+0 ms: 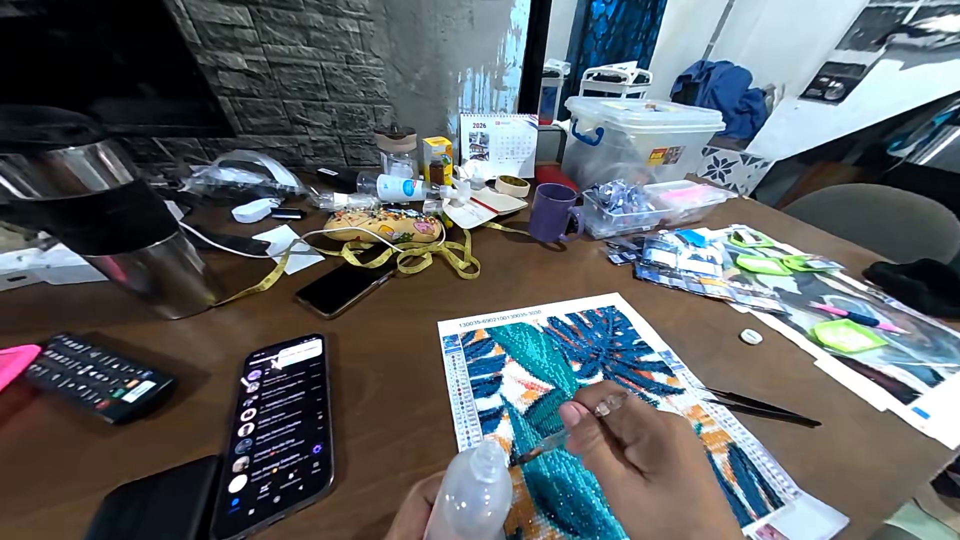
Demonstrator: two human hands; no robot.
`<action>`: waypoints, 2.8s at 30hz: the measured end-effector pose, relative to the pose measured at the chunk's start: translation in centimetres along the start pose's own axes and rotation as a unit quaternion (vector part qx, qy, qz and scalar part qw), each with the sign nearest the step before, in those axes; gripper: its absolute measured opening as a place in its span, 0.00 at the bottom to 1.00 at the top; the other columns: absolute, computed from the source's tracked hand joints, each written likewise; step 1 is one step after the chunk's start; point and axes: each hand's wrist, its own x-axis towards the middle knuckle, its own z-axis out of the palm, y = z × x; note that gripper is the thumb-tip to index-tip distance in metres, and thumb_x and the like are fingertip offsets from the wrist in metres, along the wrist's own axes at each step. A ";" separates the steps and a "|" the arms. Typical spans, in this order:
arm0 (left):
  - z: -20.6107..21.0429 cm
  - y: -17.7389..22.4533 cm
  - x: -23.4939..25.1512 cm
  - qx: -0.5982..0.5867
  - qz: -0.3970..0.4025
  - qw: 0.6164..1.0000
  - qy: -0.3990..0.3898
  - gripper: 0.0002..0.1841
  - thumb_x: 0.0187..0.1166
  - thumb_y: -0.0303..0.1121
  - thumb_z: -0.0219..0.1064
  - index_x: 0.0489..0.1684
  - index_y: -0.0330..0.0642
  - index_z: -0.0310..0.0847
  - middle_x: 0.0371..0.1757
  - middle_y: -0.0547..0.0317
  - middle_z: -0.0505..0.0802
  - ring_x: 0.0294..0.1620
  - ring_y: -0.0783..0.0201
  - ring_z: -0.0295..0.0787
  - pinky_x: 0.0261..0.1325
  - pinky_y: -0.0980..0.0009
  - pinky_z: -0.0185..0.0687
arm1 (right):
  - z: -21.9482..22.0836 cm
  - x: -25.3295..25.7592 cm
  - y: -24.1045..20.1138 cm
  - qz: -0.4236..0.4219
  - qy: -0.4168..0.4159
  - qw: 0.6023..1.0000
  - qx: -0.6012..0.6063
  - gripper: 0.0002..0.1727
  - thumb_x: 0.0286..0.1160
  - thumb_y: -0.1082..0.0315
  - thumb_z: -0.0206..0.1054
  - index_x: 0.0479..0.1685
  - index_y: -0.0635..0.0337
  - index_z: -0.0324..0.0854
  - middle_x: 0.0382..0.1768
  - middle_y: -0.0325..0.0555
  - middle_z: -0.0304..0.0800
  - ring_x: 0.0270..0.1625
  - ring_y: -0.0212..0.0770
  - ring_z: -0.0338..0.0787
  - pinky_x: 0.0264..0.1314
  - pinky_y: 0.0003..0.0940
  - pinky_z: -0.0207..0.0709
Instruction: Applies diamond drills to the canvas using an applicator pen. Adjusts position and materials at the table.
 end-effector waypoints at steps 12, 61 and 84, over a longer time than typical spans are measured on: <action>0.0 0.2 0.0 -0.002 -0.005 1.000 0.004 0.27 0.77 0.27 0.70 0.69 0.24 0.60 0.58 0.57 0.87 0.58 0.70 0.89 0.68 0.63 0.86 | 1.3 0.3 -0.9 0.024 -0.014 0.999 0.040 0.13 0.86 0.61 0.60 0.40 0.59 0.86 0.22 0.33 0.86 0.23 0.22 0.85 0.25 0.19 0.79; 0.1 0.1 0.0 -0.005 -0.022 1.000 0.017 0.27 0.78 0.28 0.70 0.69 0.26 0.59 0.55 0.61 0.87 0.56 0.71 0.89 0.67 0.65 0.86 | -0.4 0.1 -0.3 0.012 -0.012 0.999 -0.027 0.15 0.85 0.57 0.60 0.35 0.56 0.86 0.16 0.31 0.79 0.17 0.25 0.76 0.18 0.24 0.69; 0.0 0.0 0.0 -0.016 -0.022 0.999 0.016 0.27 0.77 0.27 0.70 0.69 0.29 0.60 0.54 0.63 0.88 0.56 0.69 0.90 0.67 0.63 0.87 | -1.6 -0.3 0.5 -0.004 -0.013 0.999 -0.041 0.16 0.86 0.56 0.60 0.36 0.56 0.86 0.17 0.32 0.80 0.18 0.24 0.76 0.19 0.22 0.70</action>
